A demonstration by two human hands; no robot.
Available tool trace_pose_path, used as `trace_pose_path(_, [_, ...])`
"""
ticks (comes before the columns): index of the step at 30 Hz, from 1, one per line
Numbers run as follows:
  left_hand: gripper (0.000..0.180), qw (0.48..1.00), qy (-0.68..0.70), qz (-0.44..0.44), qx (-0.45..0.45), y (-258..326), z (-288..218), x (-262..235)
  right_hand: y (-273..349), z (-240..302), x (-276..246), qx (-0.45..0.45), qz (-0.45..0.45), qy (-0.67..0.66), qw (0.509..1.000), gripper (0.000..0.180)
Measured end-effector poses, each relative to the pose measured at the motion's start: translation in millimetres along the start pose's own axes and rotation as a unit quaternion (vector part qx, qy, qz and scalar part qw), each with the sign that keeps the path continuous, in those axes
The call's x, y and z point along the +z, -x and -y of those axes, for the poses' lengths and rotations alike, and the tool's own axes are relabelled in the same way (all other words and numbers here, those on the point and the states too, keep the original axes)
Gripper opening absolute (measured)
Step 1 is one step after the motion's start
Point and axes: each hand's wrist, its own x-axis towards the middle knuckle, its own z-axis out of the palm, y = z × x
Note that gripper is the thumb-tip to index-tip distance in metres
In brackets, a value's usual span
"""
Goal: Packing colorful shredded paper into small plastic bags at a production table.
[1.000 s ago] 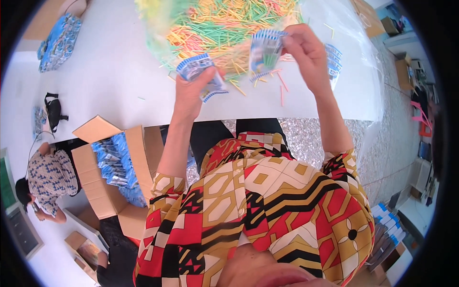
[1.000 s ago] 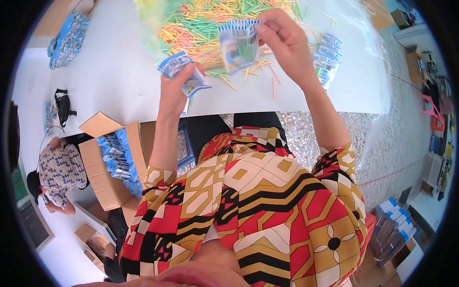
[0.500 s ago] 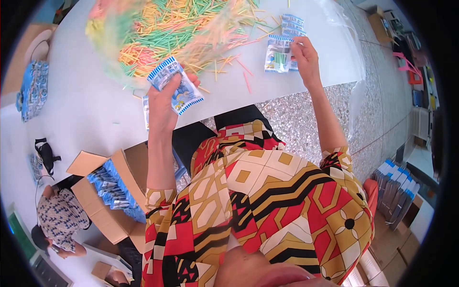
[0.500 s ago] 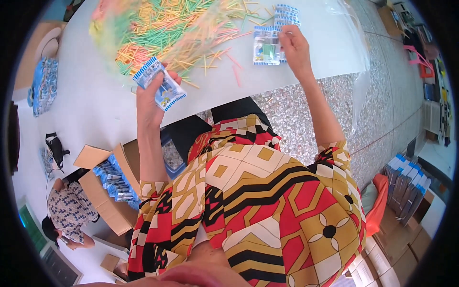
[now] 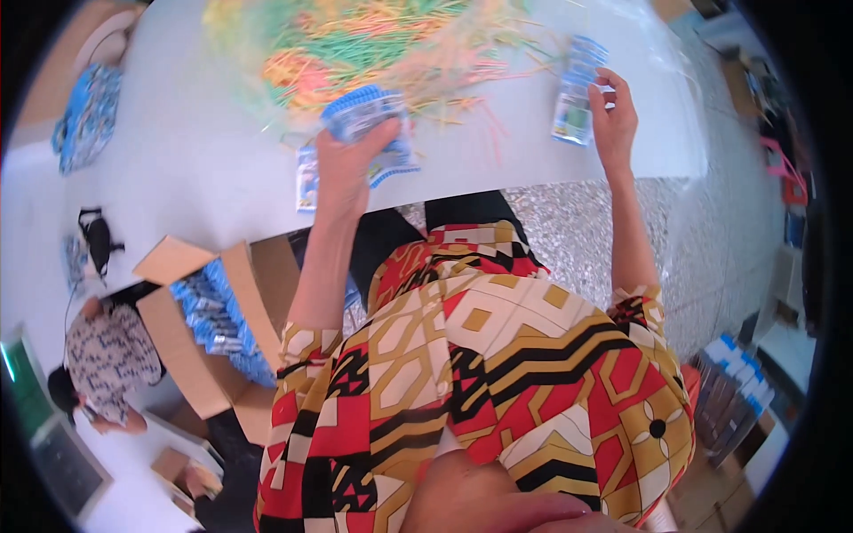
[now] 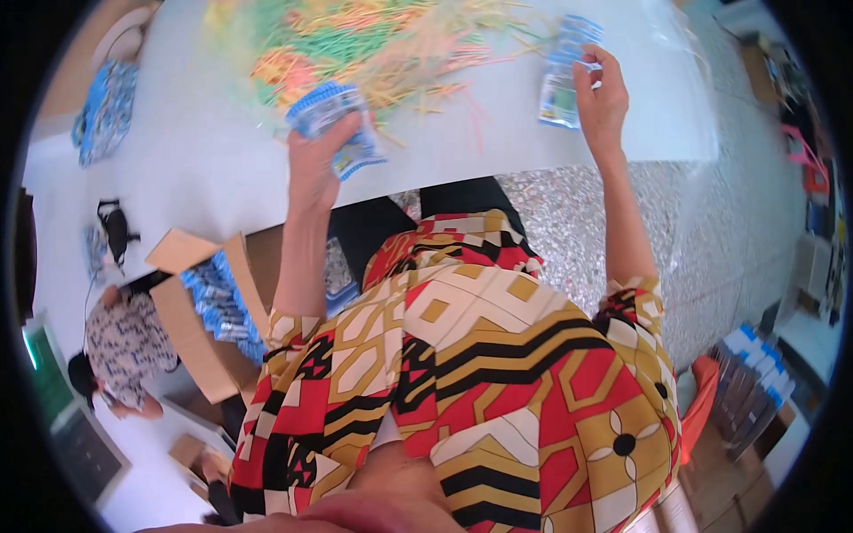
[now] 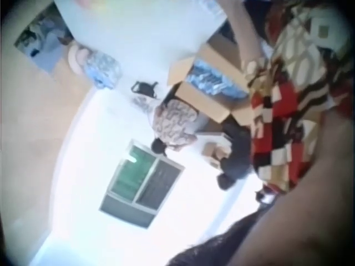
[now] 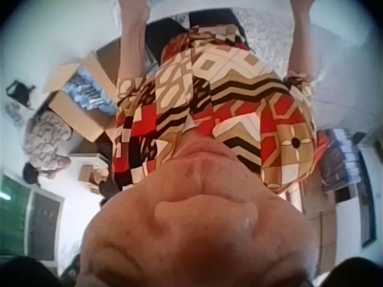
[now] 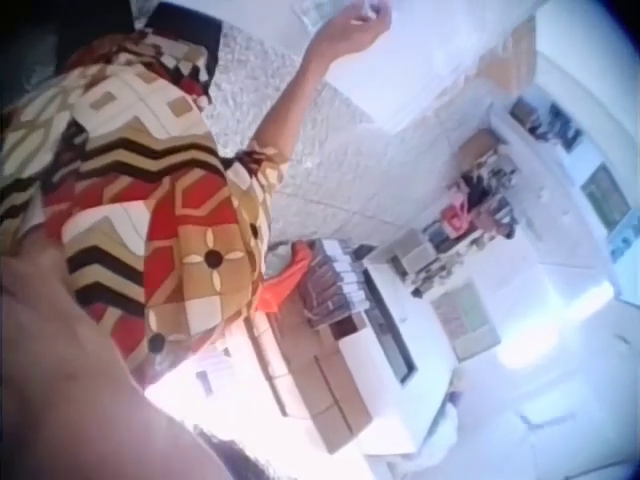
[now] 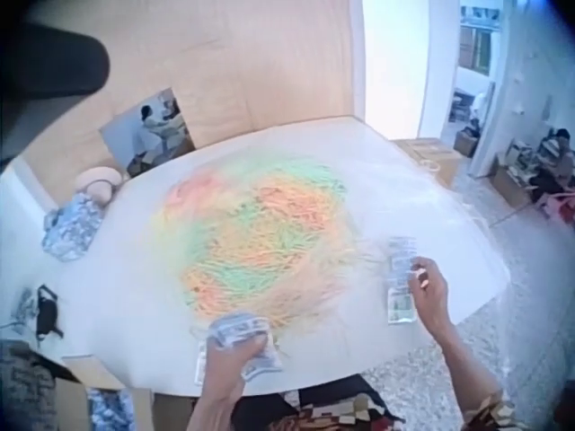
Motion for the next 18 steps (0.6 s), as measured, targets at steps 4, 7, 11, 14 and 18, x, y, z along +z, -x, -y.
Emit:
trace_pose_path(4, [0.022, 0.999, -0.021, -0.038, 0.006, -1, 5, -5, -4, 73, 22, 0.040, 0.208, -0.138, 0.968, 0.023])
trace_pose_path(7, [0.022, 0.999, -0.026, -0.024, 0.017, 1, 4, -3, 0, 114, 52, -0.014, 0.366, -0.256, 0.895, 0.023])
trace_pose_path(11, [0.020, 0.998, -0.043, -0.022, 0.031, 9, 0, -8, -3, 171, 73, -0.110, 0.427, -0.239, 0.865, 0.020])
trace_pose_path(14, [0.021, 0.998, -0.051, -0.011, 0.039, 13, -4, -11, -9, 175, 85, -0.101, 0.465, -0.233, 0.848, 0.015])
trace_pose_path(18, [0.026, 0.998, 0.052, 0.042, -0.021, 17, -12, -24, -19, 189, 82, -0.134, 0.502, -0.208, 0.829, 0.014])
